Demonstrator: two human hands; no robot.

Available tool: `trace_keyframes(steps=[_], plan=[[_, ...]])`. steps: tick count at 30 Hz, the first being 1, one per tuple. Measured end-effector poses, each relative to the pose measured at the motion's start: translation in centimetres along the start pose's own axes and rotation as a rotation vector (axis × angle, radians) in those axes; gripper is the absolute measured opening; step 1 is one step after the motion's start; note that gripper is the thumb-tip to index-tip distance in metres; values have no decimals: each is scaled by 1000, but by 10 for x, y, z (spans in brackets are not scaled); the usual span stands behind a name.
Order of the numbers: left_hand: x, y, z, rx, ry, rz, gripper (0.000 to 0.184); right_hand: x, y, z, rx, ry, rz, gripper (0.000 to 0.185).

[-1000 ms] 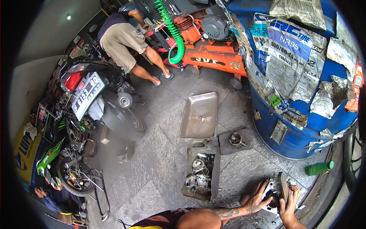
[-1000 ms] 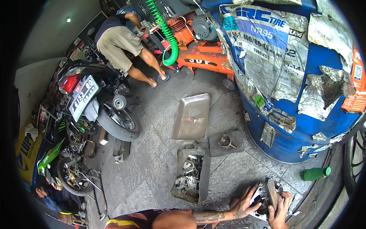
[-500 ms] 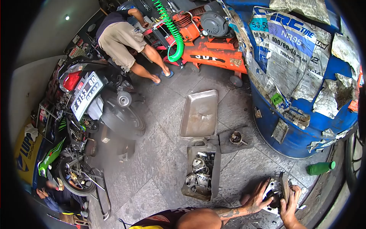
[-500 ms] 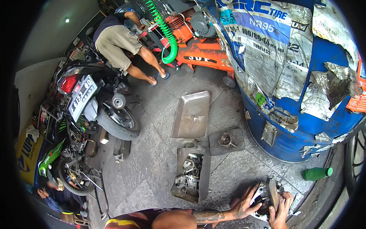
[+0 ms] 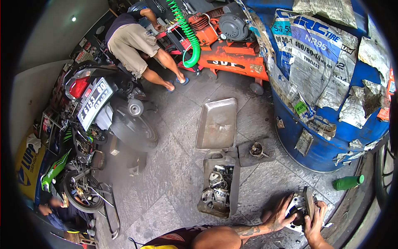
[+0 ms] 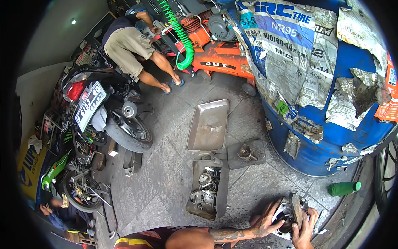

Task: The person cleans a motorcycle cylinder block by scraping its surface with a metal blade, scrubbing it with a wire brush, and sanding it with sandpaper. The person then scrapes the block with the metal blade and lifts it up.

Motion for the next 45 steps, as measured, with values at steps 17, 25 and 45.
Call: trace_keyframes(steps=[17, 25, 45], plan=[[0, -1, 1, -23, 18, 9, 86, -1, -5, -3, 23, -6, 10, 51], [0, -1, 1, -30, 12, 18, 84, -2, -5, -3, 13, 0, -4, 51], [-1, 6, -2, 7, 9, -1, 86, -1, -4, -2, 9, 8, -21, 50]])
Point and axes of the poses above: each hand's wrist, its own x-axis towards the middle knuckle, its own z-axis out of the back of the hand, y = z × x, the point moved 2 cm from there along x, towards the middle knuckle, and after that the axes turned 8 degrees about y, right-handed, at the moved point
